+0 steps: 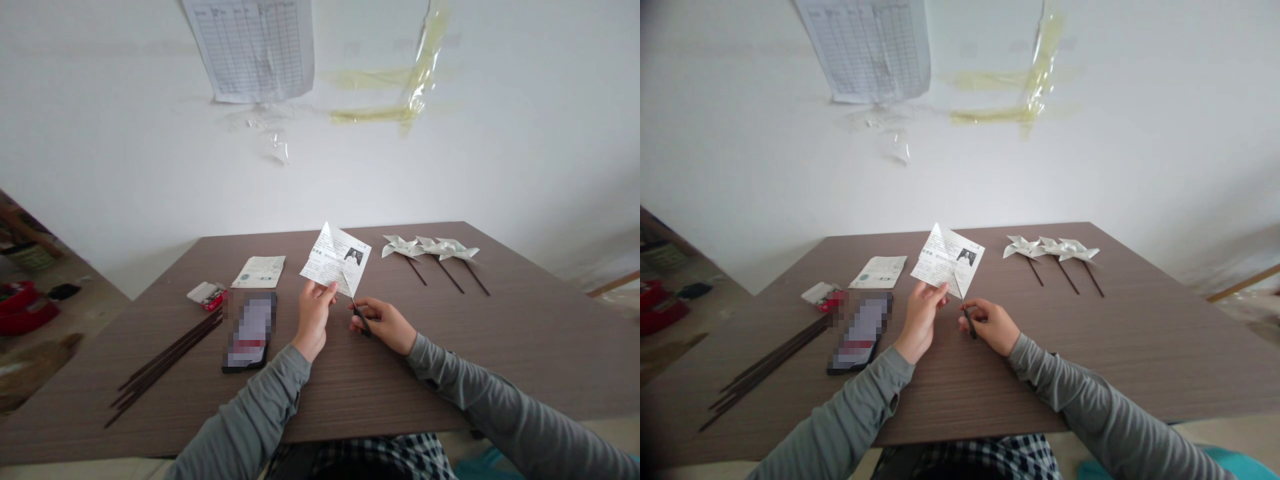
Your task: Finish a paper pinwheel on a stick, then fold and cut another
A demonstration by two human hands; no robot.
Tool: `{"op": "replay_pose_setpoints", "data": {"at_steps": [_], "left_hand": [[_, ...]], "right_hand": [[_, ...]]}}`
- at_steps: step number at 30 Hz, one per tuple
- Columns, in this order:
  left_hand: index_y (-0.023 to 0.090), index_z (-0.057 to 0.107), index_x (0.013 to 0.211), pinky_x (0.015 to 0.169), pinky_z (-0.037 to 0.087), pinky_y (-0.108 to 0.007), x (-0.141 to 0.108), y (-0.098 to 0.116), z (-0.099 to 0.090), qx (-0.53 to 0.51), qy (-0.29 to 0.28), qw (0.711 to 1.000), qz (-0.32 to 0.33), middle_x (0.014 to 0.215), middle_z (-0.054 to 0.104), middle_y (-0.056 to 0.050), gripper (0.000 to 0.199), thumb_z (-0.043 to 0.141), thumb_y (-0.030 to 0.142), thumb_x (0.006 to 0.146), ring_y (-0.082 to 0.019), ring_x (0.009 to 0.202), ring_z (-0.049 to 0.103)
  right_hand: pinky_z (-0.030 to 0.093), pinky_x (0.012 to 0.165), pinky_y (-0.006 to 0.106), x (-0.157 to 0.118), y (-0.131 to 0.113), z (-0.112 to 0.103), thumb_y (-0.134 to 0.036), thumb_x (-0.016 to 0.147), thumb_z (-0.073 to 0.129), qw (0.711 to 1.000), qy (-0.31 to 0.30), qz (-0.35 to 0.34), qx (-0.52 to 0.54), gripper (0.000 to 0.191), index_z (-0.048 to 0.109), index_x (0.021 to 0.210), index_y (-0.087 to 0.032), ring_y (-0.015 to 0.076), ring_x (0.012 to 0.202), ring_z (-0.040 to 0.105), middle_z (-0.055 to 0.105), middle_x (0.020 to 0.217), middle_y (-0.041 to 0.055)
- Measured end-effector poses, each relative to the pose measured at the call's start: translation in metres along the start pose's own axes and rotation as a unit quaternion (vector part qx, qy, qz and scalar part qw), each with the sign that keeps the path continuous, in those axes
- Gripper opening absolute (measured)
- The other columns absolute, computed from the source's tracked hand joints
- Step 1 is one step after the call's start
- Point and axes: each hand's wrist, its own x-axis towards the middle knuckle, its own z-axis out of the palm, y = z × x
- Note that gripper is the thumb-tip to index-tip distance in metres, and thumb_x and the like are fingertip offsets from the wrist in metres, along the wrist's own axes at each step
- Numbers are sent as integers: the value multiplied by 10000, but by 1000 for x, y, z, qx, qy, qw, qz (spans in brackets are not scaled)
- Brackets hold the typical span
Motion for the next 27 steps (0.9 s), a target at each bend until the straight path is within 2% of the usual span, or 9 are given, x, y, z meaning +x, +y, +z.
{"op": "replay_pose_setpoints", "data": {"at_steps": [7, 17, 27], "left_hand": [[252, 888, 1087, 786, 579, -335, -1, 0, 0, -3, -13, 1000, -3, 1123, 975, -75, 558, 1203, 420, 658, -233, 920, 798], [254, 869, 1091, 801, 568, -353, -1, 0, 0, 6, -11, 1000, -8, 1097, 951, -72, 561, 1204, 421, 673, -240, 909, 787], [248, 890, 1099, 773, 581, -332, -1, -1, -1, 4, -15, 1000, -3, 1090, 972, -66, 564, 1206, 427, 668, -227, 881, 793]], "right_hand": [[712, 868, 451, 2, 5, -3, -875, 875, 1069, 1000, 1, 0, 4, 805, 854, 1288, -218, 295, 881, 873, 949, 974, 108], [694, 864, 441, 1, 3, -1, -860, 883, 1074, 1000, -4, -6, 5, 737, 829, 1202, -243, 280, 837, 852, 910, 866, 55], [708, 860, 445, 1, 2, -1, -876, 871, 1088, 1000, -10, 0, 25, 786, 828, 1235, -230, 286, 853, 868, 943, 930, 90]]}}
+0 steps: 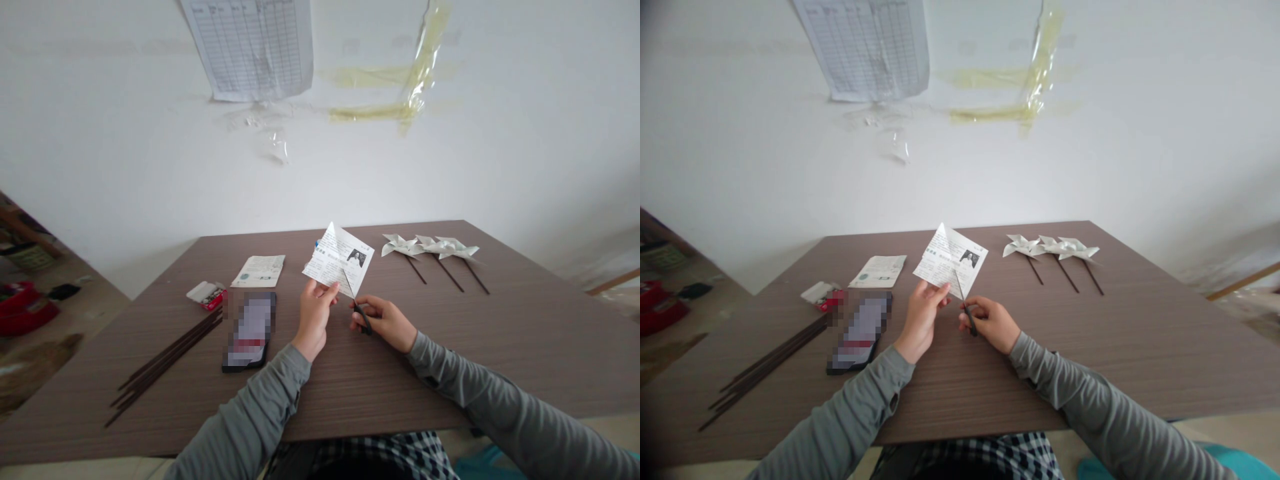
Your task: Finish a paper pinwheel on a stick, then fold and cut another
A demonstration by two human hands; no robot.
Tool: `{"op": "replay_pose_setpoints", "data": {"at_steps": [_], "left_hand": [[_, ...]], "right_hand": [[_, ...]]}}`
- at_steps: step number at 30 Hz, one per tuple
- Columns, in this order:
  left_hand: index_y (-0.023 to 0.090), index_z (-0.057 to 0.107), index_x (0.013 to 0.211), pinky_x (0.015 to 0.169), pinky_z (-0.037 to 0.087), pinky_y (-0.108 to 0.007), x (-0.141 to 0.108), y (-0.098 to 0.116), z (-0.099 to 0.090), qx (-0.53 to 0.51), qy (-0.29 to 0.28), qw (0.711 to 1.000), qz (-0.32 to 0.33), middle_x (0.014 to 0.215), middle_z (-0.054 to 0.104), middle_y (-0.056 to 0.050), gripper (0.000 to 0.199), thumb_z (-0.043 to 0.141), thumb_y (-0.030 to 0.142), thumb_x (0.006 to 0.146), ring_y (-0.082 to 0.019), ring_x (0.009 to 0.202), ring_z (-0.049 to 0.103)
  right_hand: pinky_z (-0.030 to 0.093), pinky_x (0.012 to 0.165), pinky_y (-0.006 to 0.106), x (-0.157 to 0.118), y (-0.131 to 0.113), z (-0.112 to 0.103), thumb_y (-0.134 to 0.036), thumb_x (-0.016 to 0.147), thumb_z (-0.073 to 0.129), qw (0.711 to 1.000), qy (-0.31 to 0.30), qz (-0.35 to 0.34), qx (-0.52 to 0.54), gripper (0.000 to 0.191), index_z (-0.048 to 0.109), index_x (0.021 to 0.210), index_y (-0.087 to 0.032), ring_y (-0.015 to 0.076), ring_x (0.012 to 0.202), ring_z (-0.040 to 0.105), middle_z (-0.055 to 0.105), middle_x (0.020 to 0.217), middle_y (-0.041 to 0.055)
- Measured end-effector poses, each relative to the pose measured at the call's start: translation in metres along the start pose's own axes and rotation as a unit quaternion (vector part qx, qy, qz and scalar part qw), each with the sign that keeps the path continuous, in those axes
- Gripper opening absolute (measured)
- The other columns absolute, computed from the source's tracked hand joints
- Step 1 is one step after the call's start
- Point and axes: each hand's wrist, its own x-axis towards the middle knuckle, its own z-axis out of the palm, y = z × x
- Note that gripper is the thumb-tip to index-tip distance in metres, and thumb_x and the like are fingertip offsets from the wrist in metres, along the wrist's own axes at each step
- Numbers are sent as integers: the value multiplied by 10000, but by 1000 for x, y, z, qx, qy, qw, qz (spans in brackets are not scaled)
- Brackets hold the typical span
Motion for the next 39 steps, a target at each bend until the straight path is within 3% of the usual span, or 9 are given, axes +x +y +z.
{"op": "replay_pose_setpoints", "data": {"at_steps": [18, 27, 32, 36, 39], "left_hand": [[243, 885, 1078, 755, 562, -325, 0, 1, 0, -13, 8, 1000, -3, 1069, 964, -63, 568, 1196, 413, 635, -206, 847, 757], [254, 883, 1096, 782, 593, -327, 1, 2, -1, -3, 23, 1000, -1, 1172, 979, -88, 599, 1228, 455, 650, -257, 989, 832], [244, 868, 1109, 781, 597, -323, 5, -2, -7, 19, 33, 999, 13, 1179, 966, -92, 642, 1217, 519, 646, -258, 1004, 836], [225, 879, 1093, 761, 591, -314, 8, -5, -13, 42, 35, 998, 12, 1179, 975, -112, 652, 1216, 533, 628, -252, 975, 836], [220, 900, 1060, 751, 587, -307, 9, -5, -16, 51, 28, 998, 7, 1160, 980, -115, 603, 1210, 504, 627, -246, 957, 831]], "right_hand": [[707, 861, 457, -2, -7, 3, -883, 829, 1092, 1000, -8, 12, -7, 775, 820, 1171, -243, 282, 816, 839, 905, 843, 61], [704, 849, 448, -7, -10, -7, -796, 892, 1066, 998, -24, 9, -49, 656, 868, 1175, -239, 291, 808, 849, 933, 865, 76], [726, 973, 494, -6, -8, -23, -642, 991, 1015, 987, -16, -48, -152, 460, 919, 1200, -244, 311, 814, 892, 953, 861, 53], [652, 1265, 613, -2, 0, -36, -480, 1007, 981, 959, 46, -107, -258, 310, 964, 1233, -267, 348, 943, 949, 962, 887, 32], [654, 1259, 647, 4, 9, -45, -456, 998, 967, 938, 147, -133, -286, 341, 984, 1290, -282, 383, 1015, 967, 978, 954, 55]]}}
